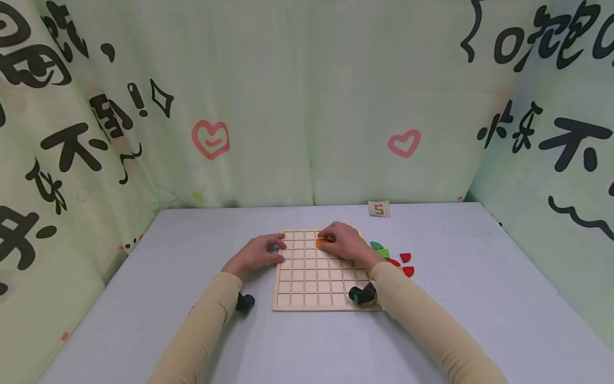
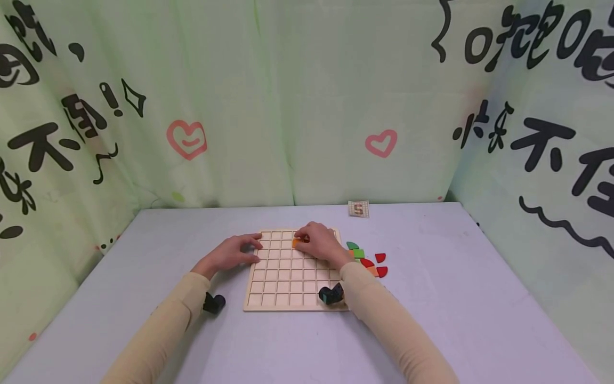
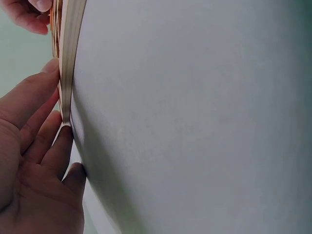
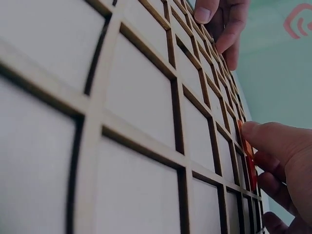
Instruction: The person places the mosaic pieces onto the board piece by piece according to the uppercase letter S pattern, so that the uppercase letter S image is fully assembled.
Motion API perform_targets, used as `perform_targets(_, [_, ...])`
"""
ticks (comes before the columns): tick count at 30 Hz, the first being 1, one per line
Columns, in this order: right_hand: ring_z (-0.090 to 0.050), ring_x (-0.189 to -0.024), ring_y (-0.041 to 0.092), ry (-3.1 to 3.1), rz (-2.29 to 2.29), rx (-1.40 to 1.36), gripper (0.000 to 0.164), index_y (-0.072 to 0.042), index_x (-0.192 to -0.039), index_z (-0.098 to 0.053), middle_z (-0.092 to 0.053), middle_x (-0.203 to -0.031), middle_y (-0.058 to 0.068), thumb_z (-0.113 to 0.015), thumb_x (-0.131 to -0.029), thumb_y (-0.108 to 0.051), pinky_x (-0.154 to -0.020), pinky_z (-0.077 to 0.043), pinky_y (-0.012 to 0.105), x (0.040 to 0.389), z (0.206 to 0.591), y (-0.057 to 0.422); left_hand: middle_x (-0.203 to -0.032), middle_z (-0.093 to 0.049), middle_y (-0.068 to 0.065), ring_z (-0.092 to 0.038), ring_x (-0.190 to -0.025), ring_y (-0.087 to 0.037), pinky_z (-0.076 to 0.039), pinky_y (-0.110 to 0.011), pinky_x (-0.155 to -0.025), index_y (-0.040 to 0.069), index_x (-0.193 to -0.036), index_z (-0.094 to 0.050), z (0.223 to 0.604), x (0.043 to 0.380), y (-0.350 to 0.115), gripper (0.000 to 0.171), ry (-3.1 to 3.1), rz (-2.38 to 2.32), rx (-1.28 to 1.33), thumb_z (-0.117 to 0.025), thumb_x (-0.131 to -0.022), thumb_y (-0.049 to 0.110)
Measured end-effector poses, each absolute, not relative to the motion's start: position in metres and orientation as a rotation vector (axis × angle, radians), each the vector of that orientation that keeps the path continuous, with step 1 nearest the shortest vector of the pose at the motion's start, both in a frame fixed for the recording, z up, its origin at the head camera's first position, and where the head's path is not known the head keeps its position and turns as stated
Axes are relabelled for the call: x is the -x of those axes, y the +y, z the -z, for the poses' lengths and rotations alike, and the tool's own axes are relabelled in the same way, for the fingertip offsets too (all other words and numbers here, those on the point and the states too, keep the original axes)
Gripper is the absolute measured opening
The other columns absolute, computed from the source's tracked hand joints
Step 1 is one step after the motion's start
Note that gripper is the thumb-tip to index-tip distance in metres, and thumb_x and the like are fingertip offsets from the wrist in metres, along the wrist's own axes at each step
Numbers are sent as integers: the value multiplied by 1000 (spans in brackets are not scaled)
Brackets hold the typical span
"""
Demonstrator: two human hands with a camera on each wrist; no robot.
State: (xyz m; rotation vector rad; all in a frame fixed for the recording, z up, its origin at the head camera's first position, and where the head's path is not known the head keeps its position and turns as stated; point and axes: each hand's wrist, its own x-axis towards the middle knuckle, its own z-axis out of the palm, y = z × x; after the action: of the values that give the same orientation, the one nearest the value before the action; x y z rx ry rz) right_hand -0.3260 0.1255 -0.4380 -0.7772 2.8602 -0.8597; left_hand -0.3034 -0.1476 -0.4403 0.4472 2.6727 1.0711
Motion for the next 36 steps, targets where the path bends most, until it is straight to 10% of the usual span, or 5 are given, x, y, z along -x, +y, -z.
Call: perform_targets(36, [-59,-111,37,2965,868,204,41,0,-130,-62,-62,-125,23,-67,-95,-22,-90,-58,48,269,424,279,-157,-45,-5,-30,-152,-31,-26,-50,-124,10,-114,-70,439,300,-144,26,2666,-1067,-376,-75,-89,14])
